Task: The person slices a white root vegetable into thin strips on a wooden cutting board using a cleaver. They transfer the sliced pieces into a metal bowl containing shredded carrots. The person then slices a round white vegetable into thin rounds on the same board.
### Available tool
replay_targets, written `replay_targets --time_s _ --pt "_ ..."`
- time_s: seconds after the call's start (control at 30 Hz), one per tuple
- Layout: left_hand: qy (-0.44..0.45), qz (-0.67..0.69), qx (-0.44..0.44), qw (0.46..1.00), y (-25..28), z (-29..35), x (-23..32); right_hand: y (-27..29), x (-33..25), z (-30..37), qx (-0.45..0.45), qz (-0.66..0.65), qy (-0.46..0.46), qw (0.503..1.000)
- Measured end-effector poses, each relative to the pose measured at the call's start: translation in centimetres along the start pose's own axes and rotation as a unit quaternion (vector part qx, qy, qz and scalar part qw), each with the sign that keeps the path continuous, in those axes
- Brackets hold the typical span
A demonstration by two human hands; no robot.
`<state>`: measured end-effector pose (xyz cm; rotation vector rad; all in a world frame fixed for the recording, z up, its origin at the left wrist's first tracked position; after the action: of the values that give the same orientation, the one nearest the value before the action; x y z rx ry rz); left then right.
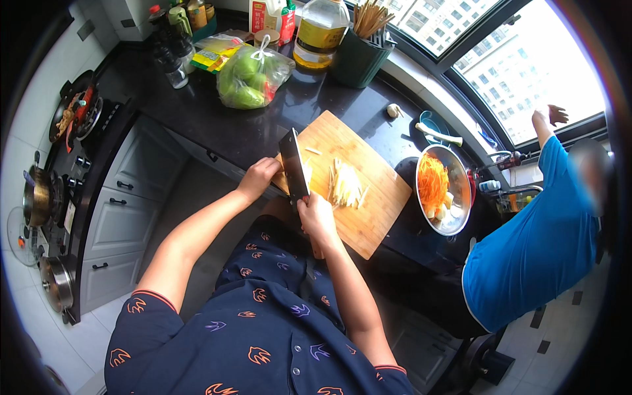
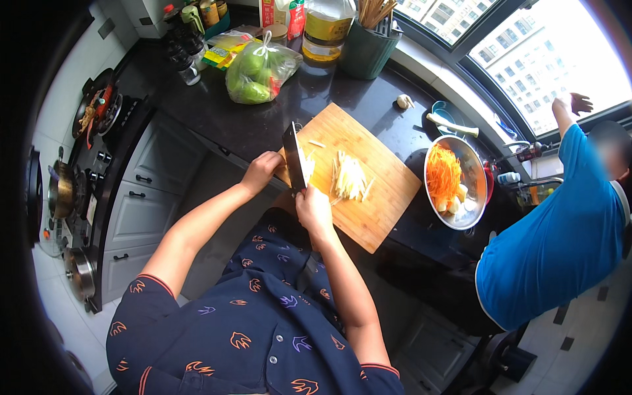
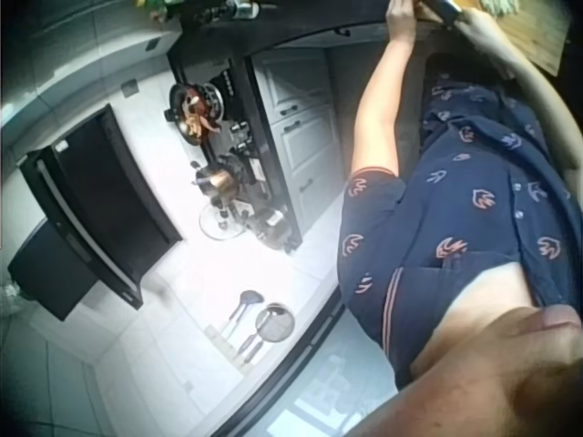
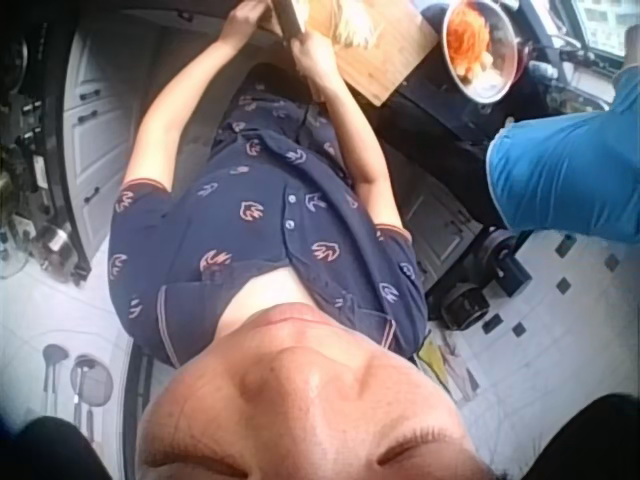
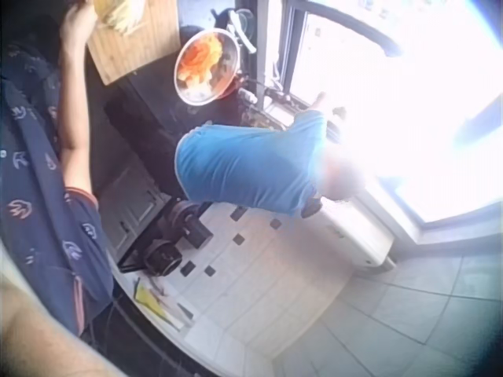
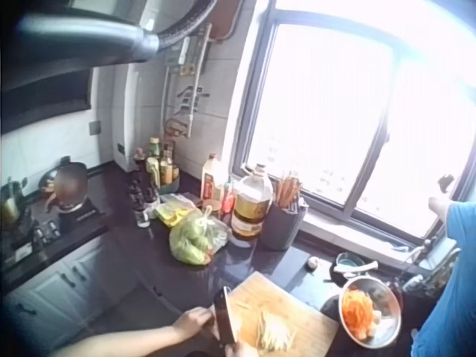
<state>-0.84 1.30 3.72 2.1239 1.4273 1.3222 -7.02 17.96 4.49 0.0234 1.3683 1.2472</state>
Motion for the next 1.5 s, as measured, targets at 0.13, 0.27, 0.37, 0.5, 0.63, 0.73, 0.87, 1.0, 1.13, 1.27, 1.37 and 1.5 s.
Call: replay_targets --time_s 0.13,0.27,0.37,0.5,0.63,0.73,0.87,1.0,1.13,1.27,1.37,1.5 --pt "-0.002 -0.002 -0.006 1.0 -0.1 0.1 -0.3 0.2 -0.5 0.3 -0.008 -0.008 -0.006 1.0" --pt "-0.01 0.01 -0.026 1.0 -0.1 -0.1 -0.3 0.5 -0.9 0.5 -0.016 -0.008 -0.009 1.0" --pt "-0.012 0.013 -0.037 0.999 0.0 -0.3 -0.3 0.7 -1.3 0.7 -0.024 -0.013 -0.015 1.0" --pt "-0.005 0.016 -0.042 0.999 -0.1 -0.2 -0.4 0.6 -1.3 0.6 -0.027 -0.017 -0.014 0.999" --pt "-0.003 0.018 -0.043 0.999 0.1 -0.3 -0.3 0.6 -1.4 0.6 -0.03 -0.012 -0.008 0.999" --pt "0.001 0.019 -0.048 0.999 0.1 -0.3 -0.3 0.5 -1.3 0.6 -0.033 -0.013 -0.011 0.999" --pt "0.002 0.021 -0.048 0.999 0.2 -0.1 -0.3 0.2 -1.0 0.5 -0.033 -0.001 -0.014 0.999" --pt "0.0 0.024 -0.045 0.999 0.0 0.0 -0.5 -0.7 0.2 -0.1 0.0 0.024 0.016 1.0" --pt "-0.006 0.014 -0.041 0.999 0.1 0.2 -0.3 -0.7 0.0 0.0 0.002 0.038 0.01 0.999" --pt "-0.01 0.011 -0.041 0.999 0.2 0.2 -0.1 -0.8 -0.1 0.2 0.002 0.056 0.001 0.998" --pt "-0.012 0.007 -0.037 0.999 0.1 0.3 -0.1 -1.3 0.3 -0.1 -0.011 0.074 -0.009 0.997" --pt "-0.014 0.001 -0.029 0.999 0.0 0.3 0.0 -1.6 1.3 -0.4 -0.012 0.058 -0.005 0.998"
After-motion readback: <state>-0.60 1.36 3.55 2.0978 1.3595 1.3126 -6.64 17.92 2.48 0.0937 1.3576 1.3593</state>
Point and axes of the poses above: each hand's wrist, its own z-axis away from the middle knuckle, its own y-axis out of the back of the hand, x = y × z, the point moved 9 cm from there along -z, towards the middle knuckle, and after that the axes turned 5 degrees about z, right-handed, at the moved point
